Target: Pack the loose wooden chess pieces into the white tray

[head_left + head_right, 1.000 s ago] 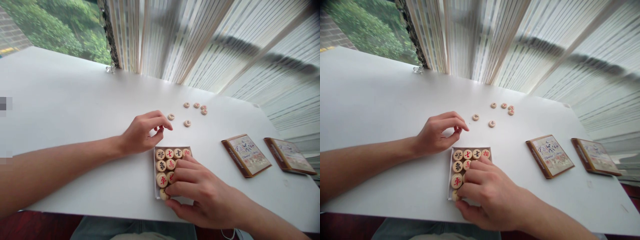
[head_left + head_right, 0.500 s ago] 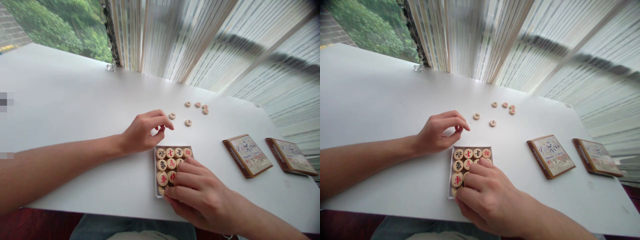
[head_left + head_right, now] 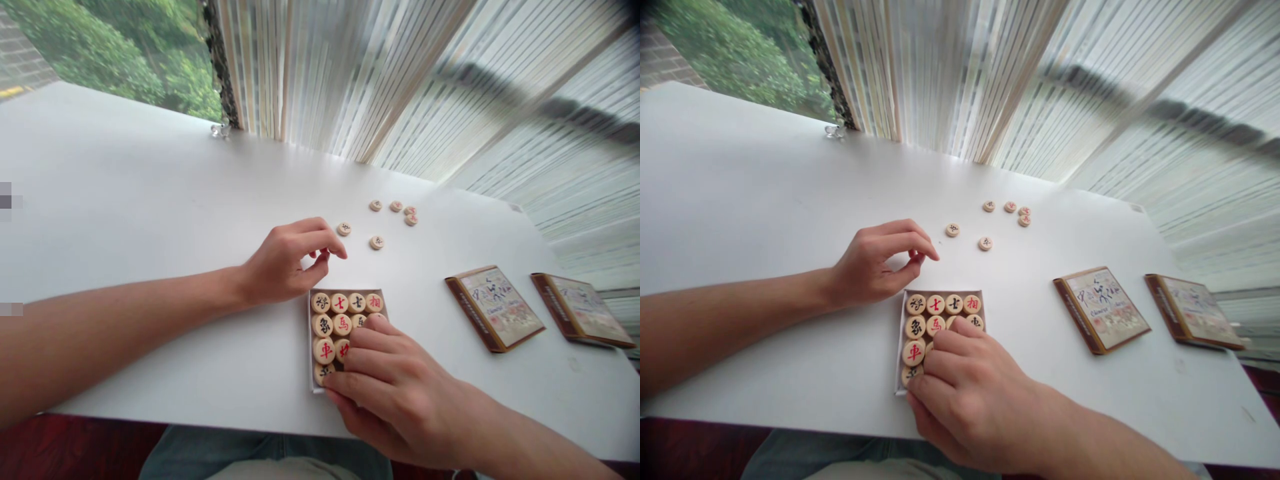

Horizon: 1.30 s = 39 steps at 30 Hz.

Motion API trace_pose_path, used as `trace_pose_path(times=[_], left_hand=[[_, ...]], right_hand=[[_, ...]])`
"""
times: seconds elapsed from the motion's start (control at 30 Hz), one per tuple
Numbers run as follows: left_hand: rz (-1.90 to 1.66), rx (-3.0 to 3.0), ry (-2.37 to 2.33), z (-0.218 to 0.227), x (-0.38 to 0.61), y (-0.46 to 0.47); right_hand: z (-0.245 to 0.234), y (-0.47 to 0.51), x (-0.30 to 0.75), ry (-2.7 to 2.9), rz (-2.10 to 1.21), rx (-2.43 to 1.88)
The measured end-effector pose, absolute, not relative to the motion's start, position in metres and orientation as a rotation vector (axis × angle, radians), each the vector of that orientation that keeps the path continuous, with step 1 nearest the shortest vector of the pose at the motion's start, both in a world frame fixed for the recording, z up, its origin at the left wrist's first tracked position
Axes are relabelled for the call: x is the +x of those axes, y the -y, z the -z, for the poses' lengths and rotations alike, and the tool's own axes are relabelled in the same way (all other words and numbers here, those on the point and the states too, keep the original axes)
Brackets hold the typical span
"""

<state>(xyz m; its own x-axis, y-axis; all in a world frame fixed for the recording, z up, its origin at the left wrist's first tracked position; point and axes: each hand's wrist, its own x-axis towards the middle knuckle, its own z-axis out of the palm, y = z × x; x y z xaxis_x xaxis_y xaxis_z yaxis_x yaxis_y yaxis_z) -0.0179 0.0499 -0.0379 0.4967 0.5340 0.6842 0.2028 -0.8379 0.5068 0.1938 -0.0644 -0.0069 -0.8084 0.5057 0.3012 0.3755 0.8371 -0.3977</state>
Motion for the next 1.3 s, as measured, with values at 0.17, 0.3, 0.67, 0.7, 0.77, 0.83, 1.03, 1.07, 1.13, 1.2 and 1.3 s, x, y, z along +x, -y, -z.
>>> trace_pose_path(times=[0.17, 0.3, 0.67, 0.7, 0.77, 0.83, 1.03, 1.07, 1.13, 1.2, 1.3], left_hand=[[-1.261, 2.387, -0.63, 0.0378, -0.0181, -0.0497], [-1.269, 2.397, -0.622, 0.0377, -0.018, -0.0497], [-1.26, 2.398, -0.63, 0.038, -0.0179, -0.0494], [-1.261, 2.399, -0.628, 0.0382, -0.0179, -0.0495], [-1.266, 2.399, -0.622, 0.0387, -0.018, -0.0497], [-1.271, 2.399, -0.613, 0.039, -0.0181, -0.0499], [-1.275, 2.403, -0.611, 0.0384, -0.0179, -0.0498], [-1.274, 2.402, -0.611, 0.0382, -0.0179, -0.0498], [-1.275, 2.399, -0.609, 0.0381, -0.0179, -0.0497], [-1.273, 2.396, -0.61, 0.0382, -0.018, -0.0497], [-1.271, 2.398, -0.608, 0.0383, -0.0181, -0.0497]], right_hand=[[0.0064, 0.0633, 0.1927, 2.646, -0.452, -0.653], [0.004, 0.0633, 0.1935, 2.586, -0.447, -0.651], [0.0055, 0.0615, 0.1943, 2.588, -0.399, -0.688], [0.0057, 0.0615, 0.1943, 2.582, -0.4, -0.688], [0.0063, 0.0617, 0.1943, 2.568, -0.408, -0.681], [0.0067, 0.0618, 0.194, 2.558, -0.411, -0.671], [0.0063, 0.0609, 0.1939, 2.564, -0.417, -0.693], [0.0063, 0.0607, 0.194, 2.566, -0.417, -0.699], [0.0063, 0.0603, 0.1941, 2.563, -0.418, -0.694], [0.0059, 0.0601, 0.1941, 2.556, -0.415, -0.681], [0.0045, 0.0604, 0.1945, 2.538, -0.407, -0.666]])
